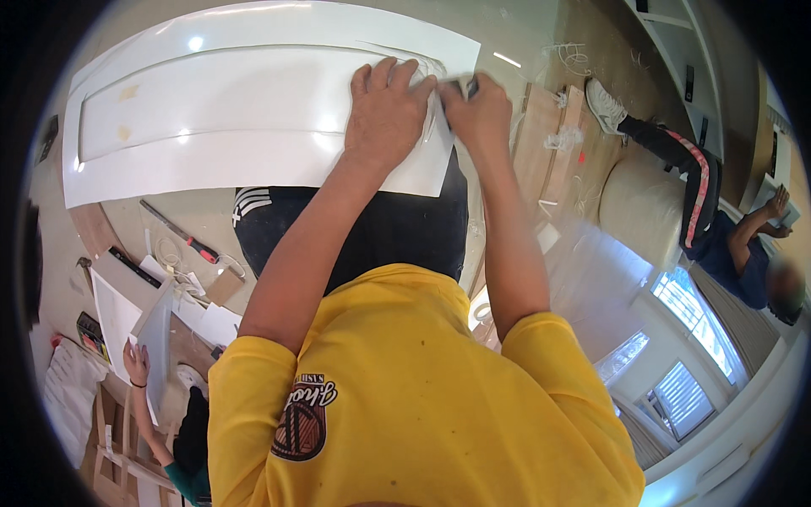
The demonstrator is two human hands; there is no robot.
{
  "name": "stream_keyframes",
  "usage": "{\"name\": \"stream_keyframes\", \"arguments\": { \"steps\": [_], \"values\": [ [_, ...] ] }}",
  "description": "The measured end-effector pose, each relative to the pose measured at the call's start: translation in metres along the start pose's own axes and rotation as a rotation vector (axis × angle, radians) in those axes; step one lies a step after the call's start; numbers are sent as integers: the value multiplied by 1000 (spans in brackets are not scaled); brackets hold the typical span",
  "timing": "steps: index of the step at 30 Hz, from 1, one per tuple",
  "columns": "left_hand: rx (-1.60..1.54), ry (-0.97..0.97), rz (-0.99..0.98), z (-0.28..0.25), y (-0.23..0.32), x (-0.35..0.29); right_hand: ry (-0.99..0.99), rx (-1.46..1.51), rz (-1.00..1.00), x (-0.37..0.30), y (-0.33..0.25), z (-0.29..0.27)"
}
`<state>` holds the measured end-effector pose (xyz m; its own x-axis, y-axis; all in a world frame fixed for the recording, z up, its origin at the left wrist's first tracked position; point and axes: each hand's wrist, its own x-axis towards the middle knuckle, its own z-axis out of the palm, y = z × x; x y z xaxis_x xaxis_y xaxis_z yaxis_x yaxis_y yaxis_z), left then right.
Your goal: The person uses a utility knife to trim excess protective film from the edges of a white cabinet door panel. They hold the panel on their lap and carefully cut along the contours, removing strips of film.
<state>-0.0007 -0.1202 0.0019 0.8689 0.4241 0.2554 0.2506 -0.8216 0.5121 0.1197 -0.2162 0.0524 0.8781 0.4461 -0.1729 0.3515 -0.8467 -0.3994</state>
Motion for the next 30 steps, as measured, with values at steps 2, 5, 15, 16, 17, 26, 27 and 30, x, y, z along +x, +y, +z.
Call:
{"name": "stream_keyframes", "arguments": {
  "steps": [2, 5, 15, 16, 17, 26, 27, 30],
  "values": [
    [7, 18, 12, 0, -1, 1, 18, -20, 38, 22, -8, -3],
    [-1, -9, -2, -2, 2, 1, 0, -10, -10, -4, 16, 10],
    [15, -12, -4, 3, 0, 2, 144, 71, 6, -25, -18, 8],
    [16, -20, -9, 1, 1, 2, 150, 74, 2, -38, -16, 12],
    [17, -28, -15, 0, 1, 4, 155, 78, -2, -43, -16, 15],
    [-12, -31, -15, 3, 0, 4, 242, 18, -61, -14, -8, 23],
    [-29, -52, -39, -1, 4, -2, 198, 81, -31, -33, -11, 18],
    [-7, -8, -14, 1, -1, 2, 207, 22, -47, -17, -1, 22]
  ]
}}
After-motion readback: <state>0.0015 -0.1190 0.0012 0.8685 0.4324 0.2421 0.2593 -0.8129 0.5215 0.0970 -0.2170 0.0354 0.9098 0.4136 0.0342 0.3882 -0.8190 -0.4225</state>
